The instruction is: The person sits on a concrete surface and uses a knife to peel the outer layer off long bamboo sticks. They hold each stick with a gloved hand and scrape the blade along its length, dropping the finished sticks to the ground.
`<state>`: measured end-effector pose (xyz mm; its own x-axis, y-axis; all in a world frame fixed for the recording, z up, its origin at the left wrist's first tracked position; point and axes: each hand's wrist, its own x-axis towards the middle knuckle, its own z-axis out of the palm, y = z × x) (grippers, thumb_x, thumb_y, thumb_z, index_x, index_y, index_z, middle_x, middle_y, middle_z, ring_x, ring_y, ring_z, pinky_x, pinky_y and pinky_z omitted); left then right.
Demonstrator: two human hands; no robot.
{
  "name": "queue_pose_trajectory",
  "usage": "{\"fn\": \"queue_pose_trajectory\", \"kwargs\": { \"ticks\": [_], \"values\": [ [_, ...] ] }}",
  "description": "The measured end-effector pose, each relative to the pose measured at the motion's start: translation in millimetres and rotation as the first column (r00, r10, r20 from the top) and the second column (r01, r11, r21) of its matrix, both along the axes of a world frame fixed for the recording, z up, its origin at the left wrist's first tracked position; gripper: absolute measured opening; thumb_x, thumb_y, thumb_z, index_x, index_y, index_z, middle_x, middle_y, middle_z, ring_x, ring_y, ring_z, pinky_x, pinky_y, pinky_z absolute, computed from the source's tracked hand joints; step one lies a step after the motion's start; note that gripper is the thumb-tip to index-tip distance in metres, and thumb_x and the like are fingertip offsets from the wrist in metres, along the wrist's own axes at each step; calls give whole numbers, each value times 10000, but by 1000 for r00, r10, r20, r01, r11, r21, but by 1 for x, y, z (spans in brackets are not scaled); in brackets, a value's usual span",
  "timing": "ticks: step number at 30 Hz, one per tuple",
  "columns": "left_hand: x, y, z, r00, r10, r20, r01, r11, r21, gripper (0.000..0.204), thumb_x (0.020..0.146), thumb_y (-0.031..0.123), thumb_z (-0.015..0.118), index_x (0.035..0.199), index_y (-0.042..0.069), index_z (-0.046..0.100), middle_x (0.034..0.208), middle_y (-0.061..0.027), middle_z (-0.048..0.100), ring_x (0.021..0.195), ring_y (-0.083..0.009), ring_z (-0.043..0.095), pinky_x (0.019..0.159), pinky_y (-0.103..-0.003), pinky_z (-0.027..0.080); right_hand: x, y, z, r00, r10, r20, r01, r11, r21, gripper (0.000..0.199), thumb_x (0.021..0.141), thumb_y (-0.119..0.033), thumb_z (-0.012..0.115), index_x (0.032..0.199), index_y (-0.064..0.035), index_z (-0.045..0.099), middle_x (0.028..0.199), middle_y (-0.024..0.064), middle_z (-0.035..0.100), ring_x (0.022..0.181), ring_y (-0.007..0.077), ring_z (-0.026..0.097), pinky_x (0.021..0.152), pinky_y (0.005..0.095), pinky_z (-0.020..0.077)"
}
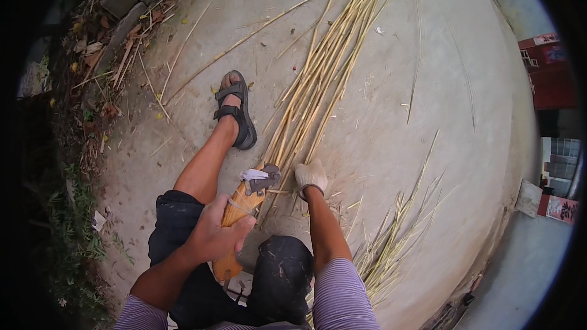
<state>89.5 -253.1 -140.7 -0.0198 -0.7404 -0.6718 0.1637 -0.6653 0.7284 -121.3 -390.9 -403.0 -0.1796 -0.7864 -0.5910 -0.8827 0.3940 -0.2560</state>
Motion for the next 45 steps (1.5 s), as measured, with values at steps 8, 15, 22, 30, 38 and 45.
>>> {"fn": "queue_pose_trajectory", "kwargs": {
  "ticks": [8,15,22,30,38,45],
  "values": [
    [-10,10,-23,998,49,50,-40,984,-175,393,951,266,686,1089,-34,472,747,-51,598,545,-105,587,495,-279,479,-63,6,54,920,-50,388,168,947,-276,251,880,-248,620,933,-5,590,767,137,646,614,241,631,584,390,530],
    [-18,10,-49,991,106,77,-89,976,-199,391,911,231,695,1075,-59,490,722,-66,608,517,-127,586,484,-303,488,-88,23,203,385,-201,901,486,874,-13,270,1033,-271,531,1149,-38,601,753,21,643,472,69,512,390,228,398],
    [-23,14,-56,993,118,8,-113,965,-238,320,897,178,684,1023,-46,493,708,-68,598,497,-135,577,460,-309,484,-117,114,256,738,-225,636,375,920,-110,282,988,-302,563,1022,-23,589,762,82,655,561,148,601,513,319,509],
    [-15,21,-81,988,105,109,-82,977,-197,370,892,237,690,1018,-44,485,756,-88,614,511,-151,592,469,-338,483,-128,195,363,881,-230,413,384,858,-342,211,991,-184,510,1078,-15,600,729,64,679,632,128,658,524,294,505],
    [-9,26,-101,991,94,100,-70,973,-220,429,891,255,684,1043,-82,466,767,-96,616,526,-163,605,477,-348,479,-234,355,341,961,-17,-276,-132,849,-512,155,943,-203,559,1066,-113,588,768,204,655,718,415,662,614,520,501],
    [-13,28,-104,982,51,184,-10,976,-217,432,883,275,676,1018,-83,475,728,-104,615,519,-180,611,473,-357,484,-298,427,360,892,-288,-347,-48,705,-707,142,921,-159,583,1020,-67,626,665,134,633,577,330,637,570,463,513]
  ]
}}
